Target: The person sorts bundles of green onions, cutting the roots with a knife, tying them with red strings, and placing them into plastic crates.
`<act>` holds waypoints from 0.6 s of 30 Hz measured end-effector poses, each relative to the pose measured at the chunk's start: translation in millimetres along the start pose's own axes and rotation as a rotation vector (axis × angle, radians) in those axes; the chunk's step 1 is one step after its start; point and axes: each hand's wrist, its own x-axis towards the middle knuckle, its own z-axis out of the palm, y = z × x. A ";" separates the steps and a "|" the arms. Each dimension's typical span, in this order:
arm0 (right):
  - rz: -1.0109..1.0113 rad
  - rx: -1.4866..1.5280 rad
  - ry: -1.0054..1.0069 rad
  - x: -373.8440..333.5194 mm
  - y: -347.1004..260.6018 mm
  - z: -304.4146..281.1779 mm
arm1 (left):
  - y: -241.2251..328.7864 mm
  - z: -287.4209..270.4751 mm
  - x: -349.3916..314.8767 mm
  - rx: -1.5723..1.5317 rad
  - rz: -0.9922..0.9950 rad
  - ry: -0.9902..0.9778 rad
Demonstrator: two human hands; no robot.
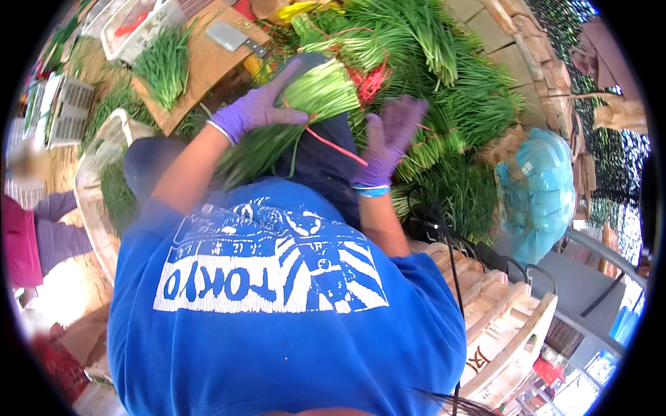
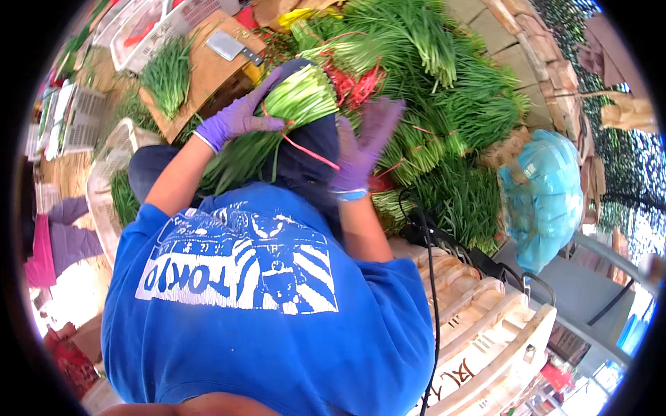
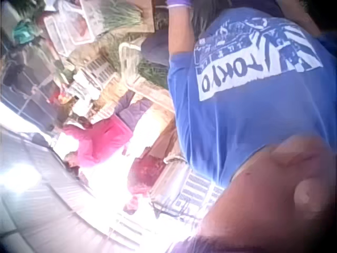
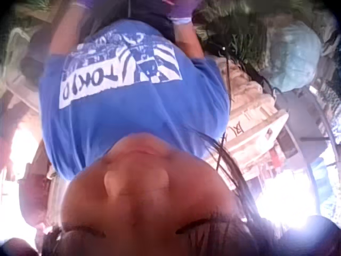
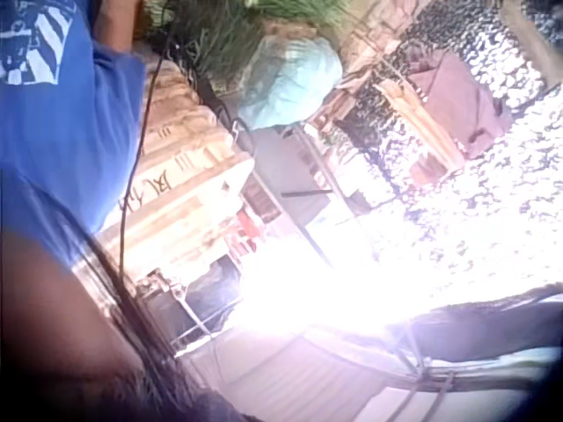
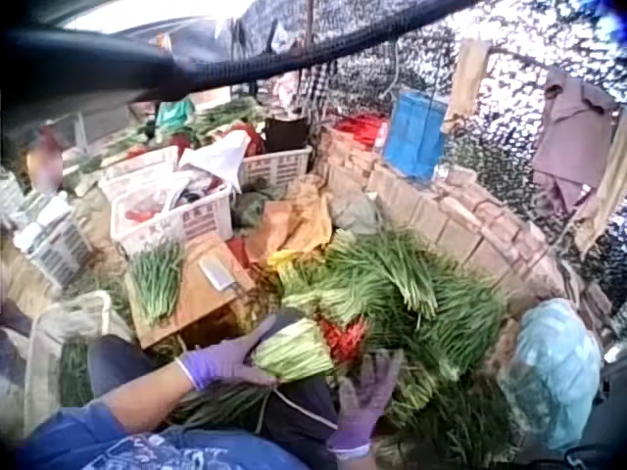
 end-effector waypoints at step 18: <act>0.127 -0.098 -1.093 -39.2 -11.5 39.5 | -0.2 33.7 -45.5 0.587 0.029 0.373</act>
